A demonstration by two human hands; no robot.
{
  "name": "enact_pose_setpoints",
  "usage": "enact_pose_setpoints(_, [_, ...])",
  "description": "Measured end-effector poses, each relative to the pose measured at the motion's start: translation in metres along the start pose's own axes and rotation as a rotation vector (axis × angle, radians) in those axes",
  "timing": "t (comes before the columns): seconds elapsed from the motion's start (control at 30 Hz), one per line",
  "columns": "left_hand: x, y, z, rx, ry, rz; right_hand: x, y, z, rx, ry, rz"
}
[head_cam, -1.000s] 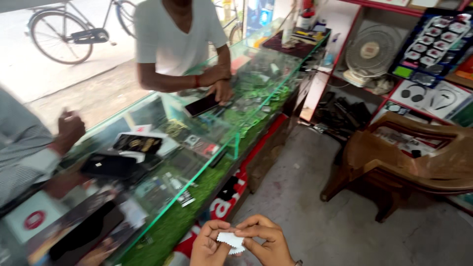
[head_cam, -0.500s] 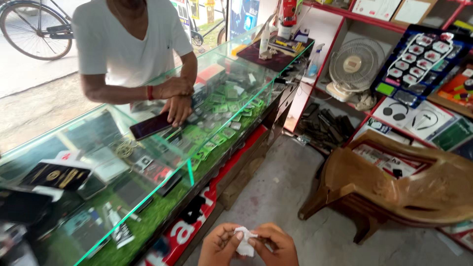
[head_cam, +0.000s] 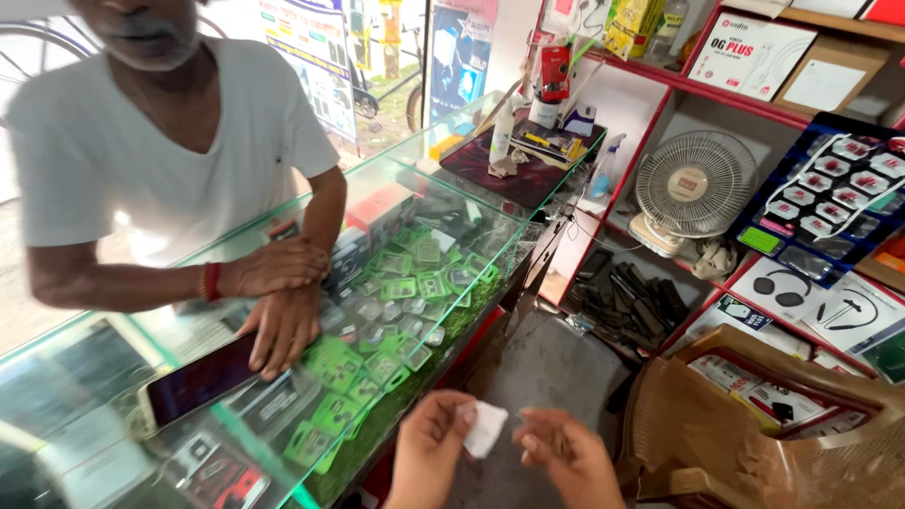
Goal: The person applies a screen protector to a smartphone at a glass shop counter. They peel the backing off the protector, wipe the phone screen with a wet wipe, spray cleaning liquid onto the screen, wipe it with a tissue, then align the protector over the phone and press it down while smoothing it with their fingers.
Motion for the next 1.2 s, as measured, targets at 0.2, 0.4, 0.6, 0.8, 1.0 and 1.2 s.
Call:
enact_pose_setpoints(0.2, [-0.02,-0.056,-0.116,-0.313,0.088,-0.437,0.042,-0.059,-0.106,0.021,0.003,0.003])
enact_pose_setpoints(0.4, [0.006,-0.098,-0.173,-0.549,0.103,-0.582,0.06,-0.138,-0.266,0.112,-0.292,0.194])
enact_pose_setpoints(0.6, [0.035,-0.106,-0.181,-0.641,0.183,-0.419,0.077,-0.216,-0.461,0.036,-0.303,0.159])
enact_pose_setpoints(0.8, [0.005,-0.075,-0.19,-0.885,0.226,-0.709,0.11,-0.232,-0.628,0.004,-0.485,0.388])
enact_pose_setpoints(1.0, [-0.023,-0.04,-0.2,-1.016,0.12,-1.162,0.126,-0.212,-0.69,-0.113,-0.697,0.792])
enact_pose_setpoints(1.2, [-0.043,-0.03,-0.195,-1.098,0.008,-1.121,0.117,-0.186,-0.682,-0.136,-0.975,0.832])
Point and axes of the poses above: each hand's wrist, its own z-axis away from the middle knuckle, its own y-axis out of the palm, x = y × z, the point moved 3 cm from there along -z, towards the middle knuckle, and after that the axes turned 11 degrees about x, right-handed, at the moved point
